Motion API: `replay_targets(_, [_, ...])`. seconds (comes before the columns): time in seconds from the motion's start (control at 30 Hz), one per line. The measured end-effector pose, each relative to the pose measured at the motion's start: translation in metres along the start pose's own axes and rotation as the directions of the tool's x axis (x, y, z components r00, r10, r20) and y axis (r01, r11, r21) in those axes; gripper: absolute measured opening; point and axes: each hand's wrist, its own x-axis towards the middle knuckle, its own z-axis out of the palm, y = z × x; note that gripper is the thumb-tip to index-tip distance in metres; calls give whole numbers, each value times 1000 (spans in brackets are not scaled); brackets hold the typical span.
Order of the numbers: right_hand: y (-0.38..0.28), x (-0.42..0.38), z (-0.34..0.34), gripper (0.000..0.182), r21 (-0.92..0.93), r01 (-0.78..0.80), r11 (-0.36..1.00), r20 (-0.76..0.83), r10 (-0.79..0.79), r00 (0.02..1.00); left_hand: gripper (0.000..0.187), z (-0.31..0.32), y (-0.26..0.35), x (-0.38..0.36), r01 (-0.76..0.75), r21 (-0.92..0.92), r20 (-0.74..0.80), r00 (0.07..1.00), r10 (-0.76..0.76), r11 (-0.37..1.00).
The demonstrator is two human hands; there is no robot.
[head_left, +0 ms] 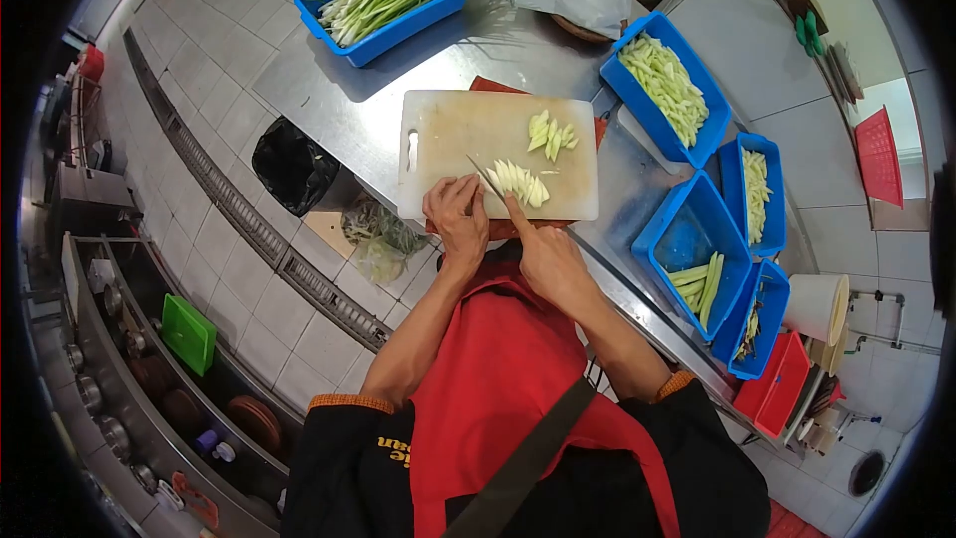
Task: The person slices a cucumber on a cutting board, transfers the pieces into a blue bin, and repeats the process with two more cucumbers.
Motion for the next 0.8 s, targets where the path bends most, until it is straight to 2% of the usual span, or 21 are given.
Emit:
replay_targets(0.3, [30,-22,4,88,-39,73,997,-36,-74,997,17,0,4,3,35,-38,-19,999,-36,999])
replay_targets(0.5, [38,-22,0,91,-92,63,994,31,-61,998,16,0,6,4,54,-44,-4,999,-54,998])
replay_targets(0.63, [58,-11,50,92,-80,92,993,-58,-97,994,16,-1,7,4,56,0,7,998,-56,998])
replay_targets(0.73, [55,6,55,86,22,125,992,-135,-121,984,16,-6,11,7,47,2,34,998,-47,999])
replay_targets(0.8, [57,11,44,73,339,222,914,-198,-161,967,19,-8,12,4,35,31,10,999,-36,999])
